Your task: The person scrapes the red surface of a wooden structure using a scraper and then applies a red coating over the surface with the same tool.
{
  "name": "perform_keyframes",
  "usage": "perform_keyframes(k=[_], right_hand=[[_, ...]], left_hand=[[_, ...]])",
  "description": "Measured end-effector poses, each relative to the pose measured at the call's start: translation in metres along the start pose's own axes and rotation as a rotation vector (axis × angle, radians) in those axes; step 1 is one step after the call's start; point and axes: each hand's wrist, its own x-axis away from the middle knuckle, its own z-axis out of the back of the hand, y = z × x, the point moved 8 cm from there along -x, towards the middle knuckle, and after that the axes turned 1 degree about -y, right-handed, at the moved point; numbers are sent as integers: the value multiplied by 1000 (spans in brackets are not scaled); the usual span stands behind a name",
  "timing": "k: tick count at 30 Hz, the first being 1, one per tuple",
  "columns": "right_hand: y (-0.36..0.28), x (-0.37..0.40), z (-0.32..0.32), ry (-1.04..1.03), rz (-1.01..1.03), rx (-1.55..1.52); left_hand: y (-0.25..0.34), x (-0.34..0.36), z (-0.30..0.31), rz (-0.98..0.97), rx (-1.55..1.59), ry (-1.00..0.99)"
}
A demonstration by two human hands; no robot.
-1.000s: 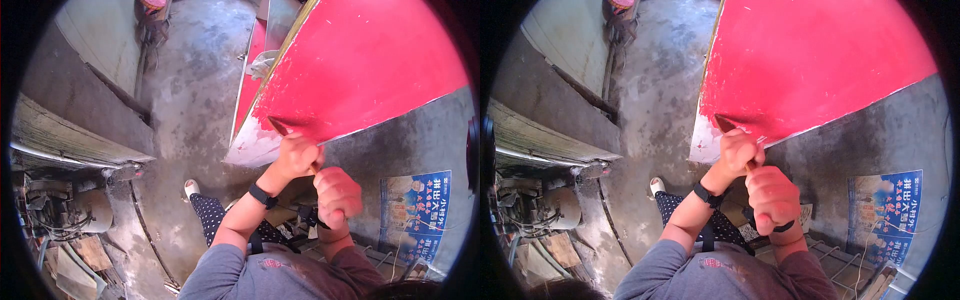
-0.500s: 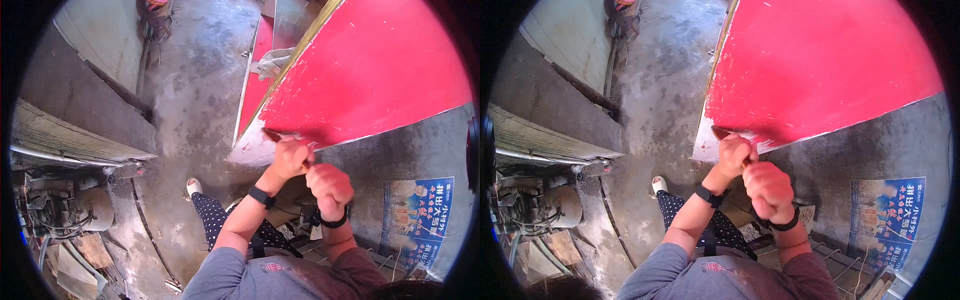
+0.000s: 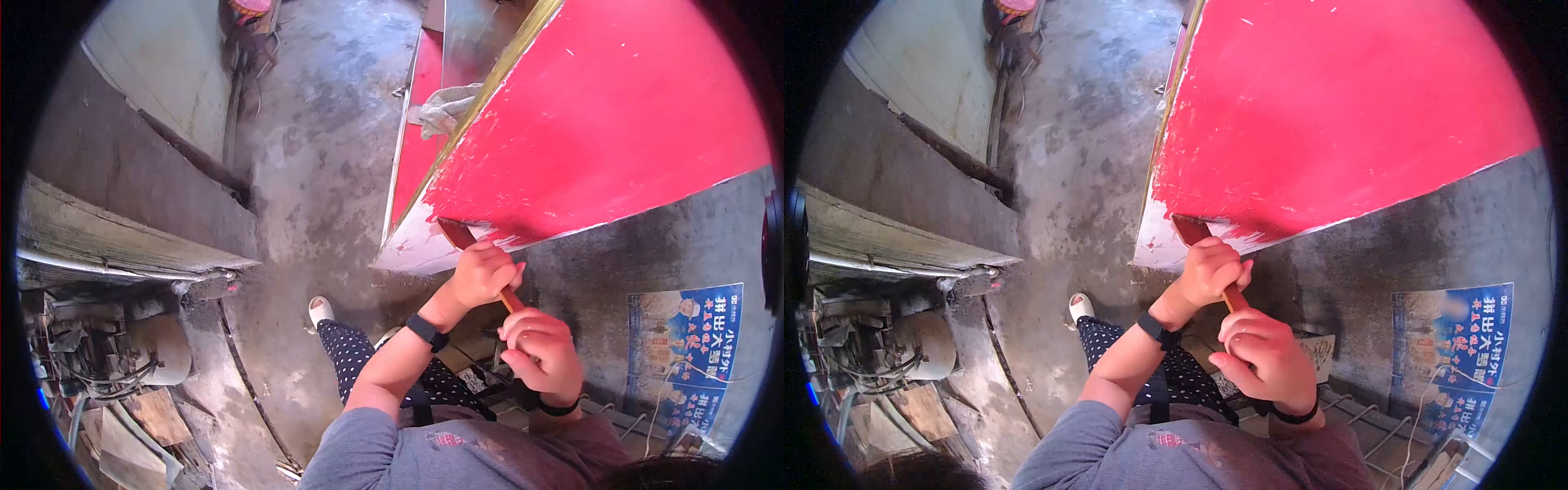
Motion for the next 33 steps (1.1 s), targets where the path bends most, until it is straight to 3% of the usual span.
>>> perform_keyframes(k=[8, 10, 12, 15, 19, 33], right_hand=[[7, 14, -20, 92, 169, -6], [3, 19, -19, 96, 119, -14], [-1, 22, -15, 99, 68, -26], [-23, 27, -14, 104, 233, 25], [-23, 25, -21, 109, 239, 39], [-15, 33, -22, 207, 295, 14]], left_hand=[[6, 16, 0, 10, 38, -138], [11, 7, 2, 16, 48, -167], [19, -3, 3, 103, 216, -189], [22, -9, 12, 206, 247, -125], [22, -6, 13, 38, 151, -195], [26, 0, 8, 24, 114, -132]])
